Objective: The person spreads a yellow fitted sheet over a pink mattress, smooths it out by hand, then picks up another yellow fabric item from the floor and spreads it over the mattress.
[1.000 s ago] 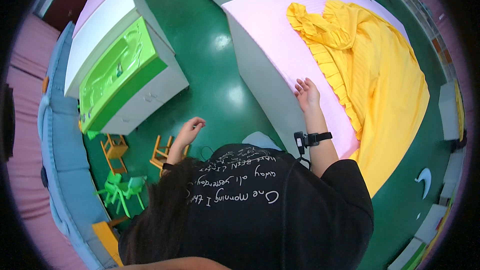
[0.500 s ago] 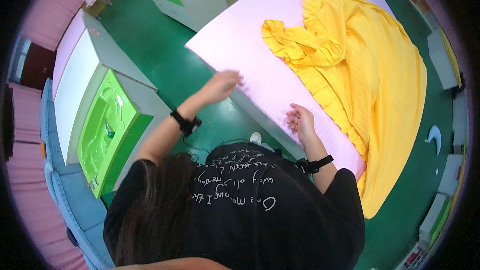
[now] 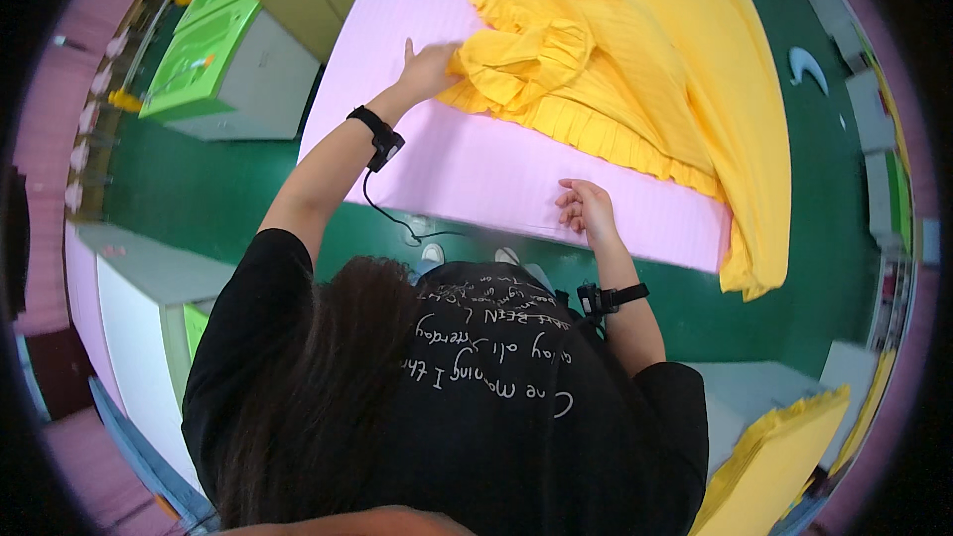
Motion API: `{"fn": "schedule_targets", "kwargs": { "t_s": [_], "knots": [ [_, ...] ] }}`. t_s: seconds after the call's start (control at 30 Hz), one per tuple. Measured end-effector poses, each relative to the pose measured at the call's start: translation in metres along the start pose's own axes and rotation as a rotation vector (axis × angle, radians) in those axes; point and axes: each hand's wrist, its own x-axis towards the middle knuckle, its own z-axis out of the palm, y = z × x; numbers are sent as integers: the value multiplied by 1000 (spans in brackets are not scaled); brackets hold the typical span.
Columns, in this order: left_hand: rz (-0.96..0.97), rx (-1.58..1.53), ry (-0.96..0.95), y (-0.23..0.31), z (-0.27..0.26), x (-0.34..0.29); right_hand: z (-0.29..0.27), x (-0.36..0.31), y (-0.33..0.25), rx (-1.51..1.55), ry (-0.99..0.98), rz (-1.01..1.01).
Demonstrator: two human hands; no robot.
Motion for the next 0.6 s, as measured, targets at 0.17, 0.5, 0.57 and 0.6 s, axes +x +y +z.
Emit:
{"fn": "schedule_targets", "kwargs": {
  "t_s": [0.17,0.5,0.57,0.6],
  "knots": [
    [-30,-563,-4,-48,13,5,10,-2,10,-3,167,-102],
    [-702,-1581,489,-217,-90,-184,12,8,59,-14,652,-274],
    [-546,-1494,455,-227,-63,-227,30,-8,54,-15,640,-238],
    [-621,-1489,438,-226,-51,-236,31,-9,62,160,685,-367]
  ]
}}
